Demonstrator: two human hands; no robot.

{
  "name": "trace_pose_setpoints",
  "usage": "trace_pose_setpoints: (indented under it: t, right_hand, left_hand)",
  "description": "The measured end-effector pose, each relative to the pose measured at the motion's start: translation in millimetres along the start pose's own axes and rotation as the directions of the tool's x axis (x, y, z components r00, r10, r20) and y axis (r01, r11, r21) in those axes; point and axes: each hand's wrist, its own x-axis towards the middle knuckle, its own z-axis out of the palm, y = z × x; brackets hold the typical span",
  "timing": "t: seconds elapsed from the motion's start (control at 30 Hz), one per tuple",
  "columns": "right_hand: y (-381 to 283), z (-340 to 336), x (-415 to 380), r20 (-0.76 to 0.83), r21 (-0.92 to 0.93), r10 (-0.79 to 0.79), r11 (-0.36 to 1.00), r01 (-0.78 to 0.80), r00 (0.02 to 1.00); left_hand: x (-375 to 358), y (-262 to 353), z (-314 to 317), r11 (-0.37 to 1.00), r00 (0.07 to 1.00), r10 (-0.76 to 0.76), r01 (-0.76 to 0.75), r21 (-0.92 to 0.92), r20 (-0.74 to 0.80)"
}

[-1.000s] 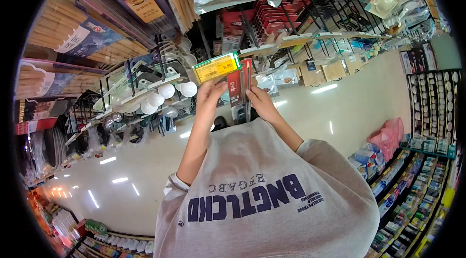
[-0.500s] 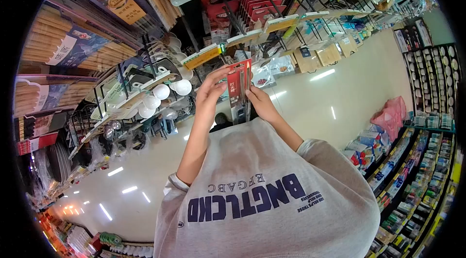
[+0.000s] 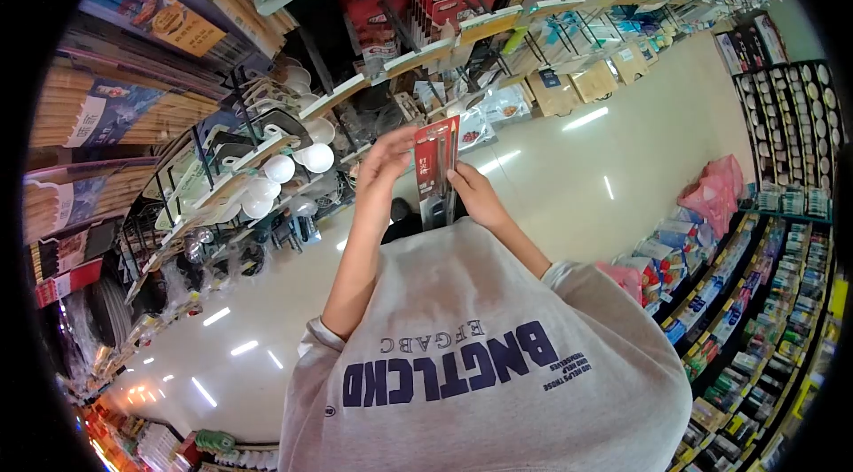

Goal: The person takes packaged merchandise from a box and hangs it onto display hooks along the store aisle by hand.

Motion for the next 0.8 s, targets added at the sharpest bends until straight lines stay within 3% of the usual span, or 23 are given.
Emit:
trace_pose_setpoints:
  t: [0.13,0.3,0.4,0.67,0.8]
  right_hand:
    - [15,-14,18,0.023,-0.017,-0.063,0.998,0.064,0.998]
    - [-11,-58,49,0.231,-0.188,0.025,0.982,0.02,0.973]
    - [-23,-85,62,0.292,-0.17,-0.029,0.982,0.081,0.956]
    - [-2,-143,89,0.349,-0.168,-0.014,0.983,0.078,0.937]
    - [-6,-164,99,0.348,-0.201,-0.091,0.965,0.169,0.933]
  left_hand:
    - [13,2,14,0.999,0.999,0.031,-0.03,0.011,-0.027]
    - [45,3,36,0.998,0.994,0.051,-0.055,-0.038,-0.098]
    - [64,2,56,0.998,0.987,0.065,-0.068,-0.015,-0.149]
    - [94,-15,101,0.995,0.975,-0.019,-0.003,-0.101,-0.22]
    - [111,-17,129,0.993,0.977,-0.028,0.003,-0.117,-0.209]
